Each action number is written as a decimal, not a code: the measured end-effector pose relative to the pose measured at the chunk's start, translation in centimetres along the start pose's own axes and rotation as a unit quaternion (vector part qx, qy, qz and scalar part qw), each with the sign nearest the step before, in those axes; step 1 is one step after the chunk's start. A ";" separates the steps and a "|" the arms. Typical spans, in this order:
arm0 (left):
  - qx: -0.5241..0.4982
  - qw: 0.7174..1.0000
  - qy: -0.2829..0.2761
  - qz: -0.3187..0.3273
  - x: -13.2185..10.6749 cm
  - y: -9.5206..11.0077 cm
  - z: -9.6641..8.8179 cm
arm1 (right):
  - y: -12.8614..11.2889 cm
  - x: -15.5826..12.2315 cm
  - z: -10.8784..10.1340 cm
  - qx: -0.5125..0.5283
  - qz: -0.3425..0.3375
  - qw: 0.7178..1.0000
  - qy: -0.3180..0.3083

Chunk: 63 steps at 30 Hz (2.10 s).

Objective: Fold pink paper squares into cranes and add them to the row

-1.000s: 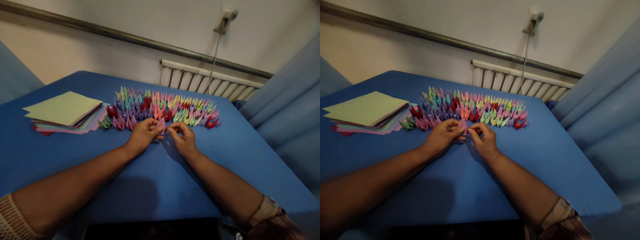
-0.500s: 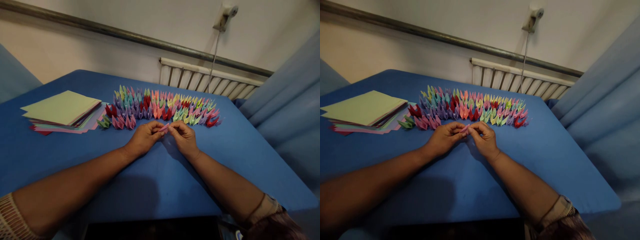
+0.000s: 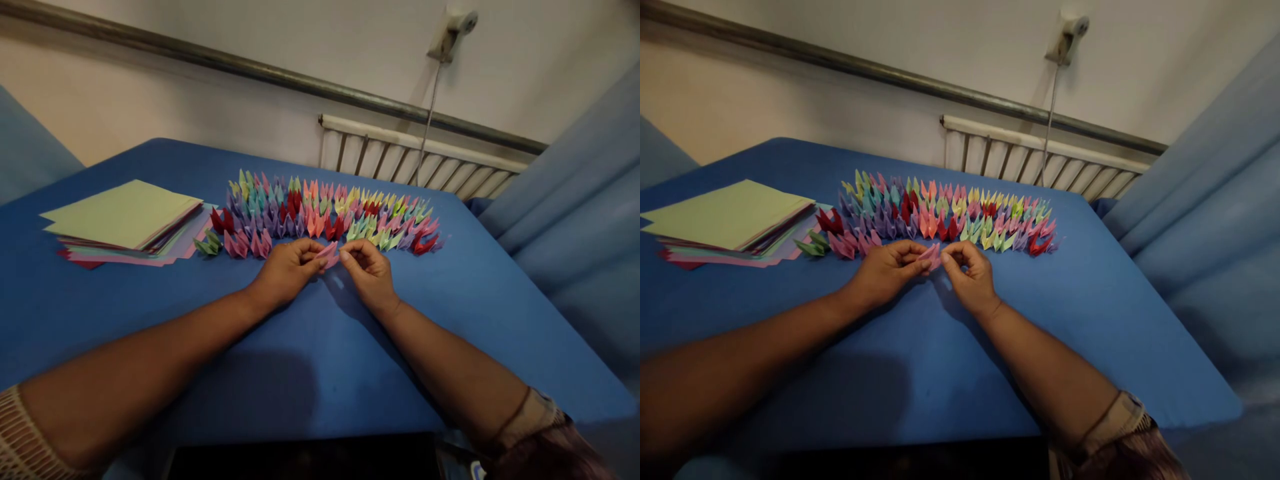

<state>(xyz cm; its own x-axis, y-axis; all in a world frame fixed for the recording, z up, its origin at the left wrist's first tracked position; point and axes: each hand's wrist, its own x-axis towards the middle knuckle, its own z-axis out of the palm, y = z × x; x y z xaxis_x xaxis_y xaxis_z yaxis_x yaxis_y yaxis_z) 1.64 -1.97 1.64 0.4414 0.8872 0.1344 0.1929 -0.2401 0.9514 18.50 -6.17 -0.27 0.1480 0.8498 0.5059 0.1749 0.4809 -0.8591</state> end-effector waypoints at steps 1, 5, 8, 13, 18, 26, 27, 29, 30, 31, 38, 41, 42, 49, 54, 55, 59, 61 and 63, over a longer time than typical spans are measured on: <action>0.044 0.999 0.001 0.026 -0.1 0.0 -0.1 | -0.1 0.0 -0.1 -0.009 -0.014 1.000 -0.006; 0.205 0.971 -0.002 0.124 -0.4 0.0 -0.5 | -0.3 0.2 -0.5 -0.036 -0.046 0.998 -0.033; 0.252 0.955 0.000 0.156 -0.5 -0.1 -0.7 | 0.1 0.3 -0.7 -0.025 -0.026 0.997 -0.061; 0.296 0.940 -0.007 0.171 -0.5 -0.5 -0.8 | 0.2 0.4 -1.0 -0.007 0.003 0.996 -0.090; 0.326 0.926 -0.020 0.190 -0.6 -0.3 -0.9 | -0.7 0.8 -1.6 -0.107 -0.071 0.984 -0.126; 0.324 0.927 -0.028 0.185 -0.9 0.1 -0.5 | -0.7 0.7 -1.5 -0.147 -0.115 0.973 -0.133; 0.319 0.929 -0.026 0.189 -0.9 0.0 -0.4 | -0.7 0.7 -1.5 -0.145 -0.117 0.974 -0.127; 0.308 0.931 -0.018 0.195 -0.9 0.0 -0.4 | -0.8 0.6 -1.3 -0.141 -0.120 0.976 -0.118; 0.305 0.932 -0.014 0.197 -0.9 -0.1 -0.4 | -0.9 0.6 -1.2 -0.140 -0.120 0.976 -0.115; 0.303 0.932 -0.009 0.199 -0.8 -0.1 -0.4 | -1.0 0.6 -1.2 -0.138 -0.119 0.977 -0.112; 0.304 0.933 0.004 0.194 -1.0 0.0 -0.6 | -1.5 0.4 -0.8 -0.141 -0.085 0.983 -0.086; 0.303 0.935 -0.001 0.184 -1.1 0.1 -0.5 | -1.5 0.4 -0.9 -0.150 -0.093 0.980 -0.086; 0.299 0.937 -0.007 0.180 -1.0 0.2 -0.5 | -1.4 0.4 -1.0 -0.154 -0.100 0.979 -0.090; 0.201 0.970 -0.093 0.100 -0.7 0.1 -0.1 | -1.2 0.7 -1.7 -0.168 -0.117 0.971 -0.121; 0.074 0.984 -0.164 0.019 -0.7 -0.2 0.2 | -0.8 1.0 -1.5 -0.103 -0.068 0.984 -0.130; 0.049 0.984 -0.171 0.000 -0.7 -0.2 0.3 | -0.6 1.0 -1.5 -0.087 -0.059 0.986 -0.131; -0.036 0.982 -0.175 -0.068 -0.7 0.0 0.6 | -0.3 1.0 -1.2 -0.045 -0.022 0.989 -0.140; -0.074 0.978 -0.167 -0.100 -0.7 0.0 0.7 | -0.1 0.9 -1.1 -0.033 -0.006 0.990 -0.137; -0.115 0.972 -0.157 -0.132 -0.6 0.0 0.9 | 0.0 0.9 -0.9 -0.019 0.008 0.993 -0.117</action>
<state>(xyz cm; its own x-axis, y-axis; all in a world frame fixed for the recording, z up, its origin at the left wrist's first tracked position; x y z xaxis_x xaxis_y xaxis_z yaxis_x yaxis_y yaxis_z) 2.11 -2.85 1.29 0.6561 0.7331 -0.1793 0.1508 0.1054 0.9829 19.52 -5.59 0.31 -0.0789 0.8863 0.4563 0.2115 0.4621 -0.8612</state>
